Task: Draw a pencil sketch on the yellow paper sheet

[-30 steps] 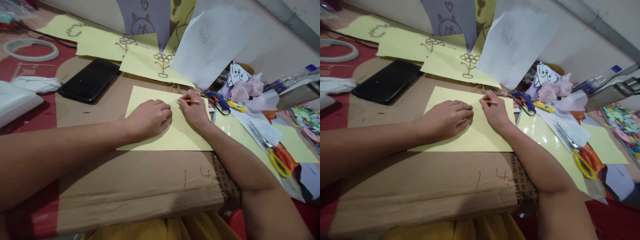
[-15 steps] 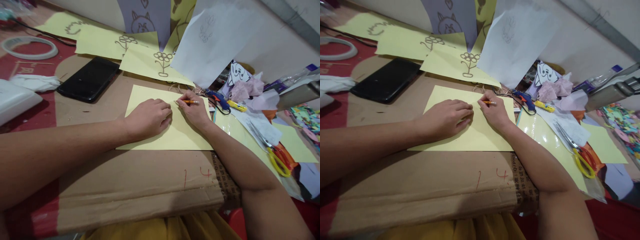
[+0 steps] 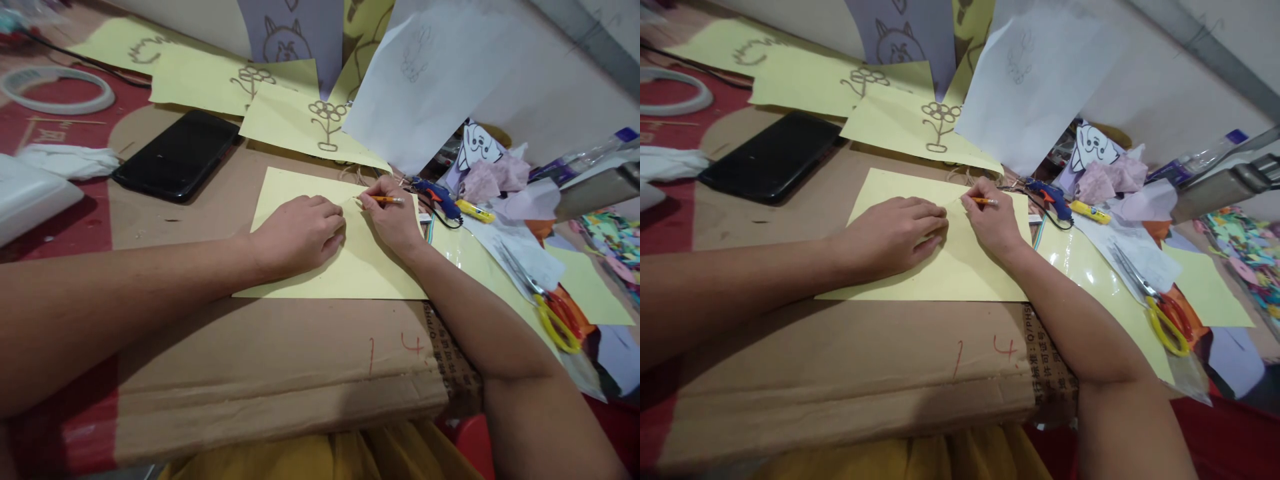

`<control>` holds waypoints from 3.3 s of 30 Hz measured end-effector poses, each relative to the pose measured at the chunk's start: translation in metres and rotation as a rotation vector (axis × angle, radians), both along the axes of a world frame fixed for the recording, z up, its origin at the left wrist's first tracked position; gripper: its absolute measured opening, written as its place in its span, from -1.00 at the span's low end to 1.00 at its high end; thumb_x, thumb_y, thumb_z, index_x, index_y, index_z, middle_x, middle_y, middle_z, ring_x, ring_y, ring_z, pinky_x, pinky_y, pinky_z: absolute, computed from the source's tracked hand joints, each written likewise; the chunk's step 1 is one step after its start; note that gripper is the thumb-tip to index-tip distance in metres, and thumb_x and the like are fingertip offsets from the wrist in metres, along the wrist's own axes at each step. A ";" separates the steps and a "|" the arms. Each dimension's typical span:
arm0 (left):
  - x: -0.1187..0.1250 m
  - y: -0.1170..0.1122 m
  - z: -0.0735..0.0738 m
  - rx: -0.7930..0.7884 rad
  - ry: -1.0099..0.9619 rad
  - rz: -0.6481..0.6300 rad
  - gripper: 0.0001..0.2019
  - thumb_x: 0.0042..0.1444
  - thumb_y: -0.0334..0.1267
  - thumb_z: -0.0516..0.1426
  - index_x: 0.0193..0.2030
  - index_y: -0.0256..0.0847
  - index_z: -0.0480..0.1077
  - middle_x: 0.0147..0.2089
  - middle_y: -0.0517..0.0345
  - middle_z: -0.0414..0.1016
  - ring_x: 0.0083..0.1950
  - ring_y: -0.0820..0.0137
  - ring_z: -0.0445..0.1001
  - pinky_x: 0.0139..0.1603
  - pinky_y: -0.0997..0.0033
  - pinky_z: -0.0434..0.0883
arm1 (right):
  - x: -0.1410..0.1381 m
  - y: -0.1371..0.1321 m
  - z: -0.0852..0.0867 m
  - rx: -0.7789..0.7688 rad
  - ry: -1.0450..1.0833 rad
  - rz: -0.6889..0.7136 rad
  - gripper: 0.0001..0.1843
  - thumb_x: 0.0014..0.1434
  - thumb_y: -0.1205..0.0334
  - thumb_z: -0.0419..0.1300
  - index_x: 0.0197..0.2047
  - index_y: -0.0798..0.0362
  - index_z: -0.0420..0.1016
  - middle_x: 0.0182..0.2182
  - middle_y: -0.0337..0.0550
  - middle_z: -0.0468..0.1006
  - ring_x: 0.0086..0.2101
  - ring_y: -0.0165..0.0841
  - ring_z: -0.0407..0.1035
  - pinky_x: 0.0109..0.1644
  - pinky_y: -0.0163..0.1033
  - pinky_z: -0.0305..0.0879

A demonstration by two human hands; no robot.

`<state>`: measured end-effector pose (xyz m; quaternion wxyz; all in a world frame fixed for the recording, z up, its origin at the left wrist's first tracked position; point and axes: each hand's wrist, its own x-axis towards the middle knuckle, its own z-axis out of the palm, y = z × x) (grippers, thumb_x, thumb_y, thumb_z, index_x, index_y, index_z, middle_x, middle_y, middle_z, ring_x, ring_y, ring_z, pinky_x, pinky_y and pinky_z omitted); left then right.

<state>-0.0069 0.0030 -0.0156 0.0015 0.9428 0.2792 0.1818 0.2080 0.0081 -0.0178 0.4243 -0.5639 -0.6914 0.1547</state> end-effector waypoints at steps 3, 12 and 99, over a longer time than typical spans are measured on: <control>0.000 0.000 0.001 -0.007 0.009 0.003 -0.70 0.41 -0.25 0.03 -0.01 -0.27 0.58 0.06 -0.08 0.63 0.12 0.09 0.56 0.10 0.08 0.48 | -0.001 0.000 0.001 -0.002 -0.008 0.009 -0.83 0.24 0.28 0.24 -0.39 -0.02 0.36 -0.47 -0.31 0.43 -0.40 -0.40 0.27 -0.29 -0.22 0.17; 0.001 0.000 0.000 -0.007 0.009 0.009 -0.71 0.41 -0.26 0.03 -0.01 -0.26 0.58 0.06 -0.05 0.63 0.13 0.10 0.57 0.10 0.09 0.48 | -0.002 0.000 0.004 0.000 -0.073 0.026 -0.82 0.23 0.34 0.22 -0.40 -0.01 0.34 -0.47 -0.31 0.41 -0.39 -0.40 0.23 -0.26 -0.23 0.14; 0.002 -0.001 0.002 -0.013 -0.016 0.005 -0.71 0.38 -0.29 0.03 -0.02 -0.26 0.59 0.01 -0.10 0.64 0.09 0.09 0.57 0.06 0.07 0.48 | 0.000 -0.002 0.005 -0.034 -0.060 0.084 -0.79 0.18 0.31 0.21 -0.46 -0.04 0.29 -0.52 -0.34 0.38 -0.44 -0.41 0.23 -0.27 -0.18 0.18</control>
